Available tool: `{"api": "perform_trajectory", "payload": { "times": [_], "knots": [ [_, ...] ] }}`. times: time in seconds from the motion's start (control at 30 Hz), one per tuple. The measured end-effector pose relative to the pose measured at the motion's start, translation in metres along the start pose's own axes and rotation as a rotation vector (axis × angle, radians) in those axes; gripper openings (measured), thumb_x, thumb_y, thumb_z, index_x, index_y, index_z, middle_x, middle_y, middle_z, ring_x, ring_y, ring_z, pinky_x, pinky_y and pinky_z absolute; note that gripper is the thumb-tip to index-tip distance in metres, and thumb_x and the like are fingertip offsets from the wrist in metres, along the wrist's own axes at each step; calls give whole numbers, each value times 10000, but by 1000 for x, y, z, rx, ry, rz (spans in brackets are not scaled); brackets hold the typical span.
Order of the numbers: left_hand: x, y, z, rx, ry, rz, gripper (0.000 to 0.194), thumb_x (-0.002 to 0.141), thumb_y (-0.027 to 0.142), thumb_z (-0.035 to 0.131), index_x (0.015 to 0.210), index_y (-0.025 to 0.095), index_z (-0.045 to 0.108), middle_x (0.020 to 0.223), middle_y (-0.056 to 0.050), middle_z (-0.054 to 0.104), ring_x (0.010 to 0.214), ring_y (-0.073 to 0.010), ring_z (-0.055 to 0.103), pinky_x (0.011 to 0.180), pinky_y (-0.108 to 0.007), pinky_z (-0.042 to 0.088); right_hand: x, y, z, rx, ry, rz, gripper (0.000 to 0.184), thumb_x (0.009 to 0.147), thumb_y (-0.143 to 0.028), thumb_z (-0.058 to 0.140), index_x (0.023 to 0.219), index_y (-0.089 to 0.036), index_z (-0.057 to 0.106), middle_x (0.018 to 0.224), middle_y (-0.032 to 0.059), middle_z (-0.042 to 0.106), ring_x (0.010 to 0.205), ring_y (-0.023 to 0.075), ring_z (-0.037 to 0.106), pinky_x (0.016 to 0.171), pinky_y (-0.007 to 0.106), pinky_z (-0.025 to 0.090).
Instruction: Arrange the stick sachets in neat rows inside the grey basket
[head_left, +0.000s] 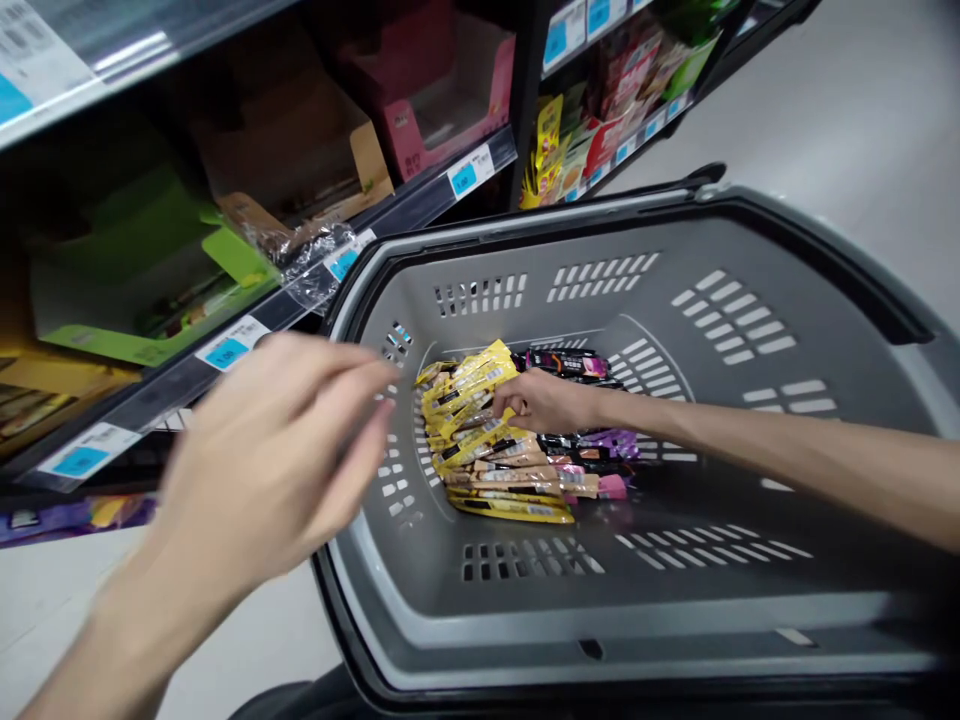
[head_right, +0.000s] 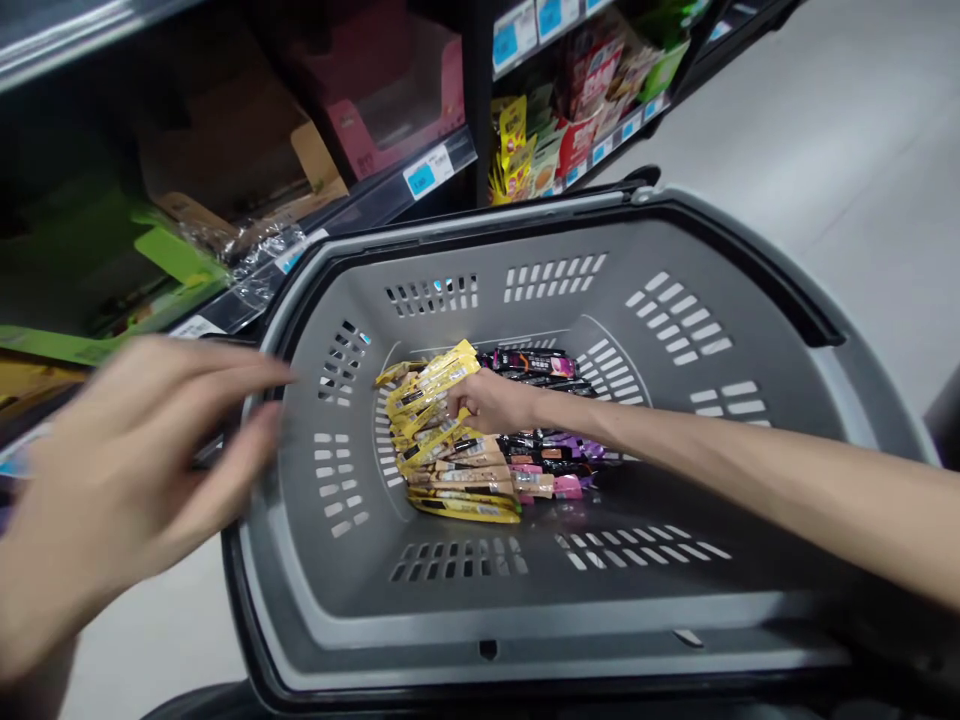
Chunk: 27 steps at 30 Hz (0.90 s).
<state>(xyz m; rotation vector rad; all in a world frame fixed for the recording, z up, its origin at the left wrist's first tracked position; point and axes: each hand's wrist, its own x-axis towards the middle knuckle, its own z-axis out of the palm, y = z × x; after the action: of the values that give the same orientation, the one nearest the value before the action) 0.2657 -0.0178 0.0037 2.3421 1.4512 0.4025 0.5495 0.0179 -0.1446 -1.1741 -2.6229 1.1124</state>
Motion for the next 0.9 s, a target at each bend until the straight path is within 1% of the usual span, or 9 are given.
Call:
{"api": "perform_trajectory", "payload": {
  "times": [0.03,0.1,0.27,0.37,0.43,0.53,0.63,0.77,0.9],
  "knots": [
    [11,15,2,125,-70,183,342,959,414,460,1203,262,647,1204,-26,630,1147,-306,557,1043,-532,415,1,-7,-5,13,21,7,267,754,-33,599,952,-115,758,717,28,689,611,131,584,599,242,438],
    [30,35,13,242,-193,313,371,994,360,399,1268,199,590,1242,-84,611,1148,-290,564,1006,-480,456,1,-22,-18,69,77,38,287,737,-18,581,920,-123,776,686,16,674,598,119,557,592,240,425],
    [29,30,46,164,-255,171,665,967,505,477,1507,163,291,1460,-139,487,1321,-275,496,1085,-427,438,-2,-52,-50,720,257,266,164,714,-66,653,782,-134,785,561,-9,621,516,100,500,498,233,390],
    [17,23,52,137,-300,108,917,896,560,578,1578,181,96,1540,-167,396,1382,-321,442,1089,-456,433,-6,-65,-66,1164,252,343,150,729,-43,670,709,-152,771,637,24,685,569,105,577,555,221,480],
    [14,23,51,65,-298,49,907,910,494,588,1585,213,50,1527,-163,419,1355,-323,481,1066,-447,449,-8,-73,-75,1326,223,345,171,747,-25,676,696,-161,766,693,39,717,640,115,635,633,216,530],
    [15,23,45,-102,-263,-75,668,983,359,478,1564,259,165,1392,-129,567,1213,-291,604,1001,-414,481,-10,-82,-87,1421,222,268,126,786,-47,705,789,-152,773,751,39,732,689,103,656,702,195,548],
    [17,23,39,-326,-232,-175,525,991,366,465,1492,268,340,1222,-101,663,1082,-276,658,930,-389,507,-11,-86,-93,1467,273,169,119,857,-144,708,967,-148,754,885,48,740,731,100,666,736,212,556],
    [14,22,33,-927,-370,-312,462,970,413,520,1387,238,426,1065,-98,692,801,-213,693,706,-322,553,-12,-88,-92,1419,235,54,351,894,-277,715,1226,-188,644,1085,72,720,854,133,678,754,247,544],
    [11,25,34,-1278,-497,-395,415,929,361,617,1291,243,451,1153,-115,655,822,-211,712,745,-356,574,-10,-90,-78,1360,212,41,583,774,-202,829,1287,-211,553,996,38,731,809,125,653,705,243,513]
  ]
}}
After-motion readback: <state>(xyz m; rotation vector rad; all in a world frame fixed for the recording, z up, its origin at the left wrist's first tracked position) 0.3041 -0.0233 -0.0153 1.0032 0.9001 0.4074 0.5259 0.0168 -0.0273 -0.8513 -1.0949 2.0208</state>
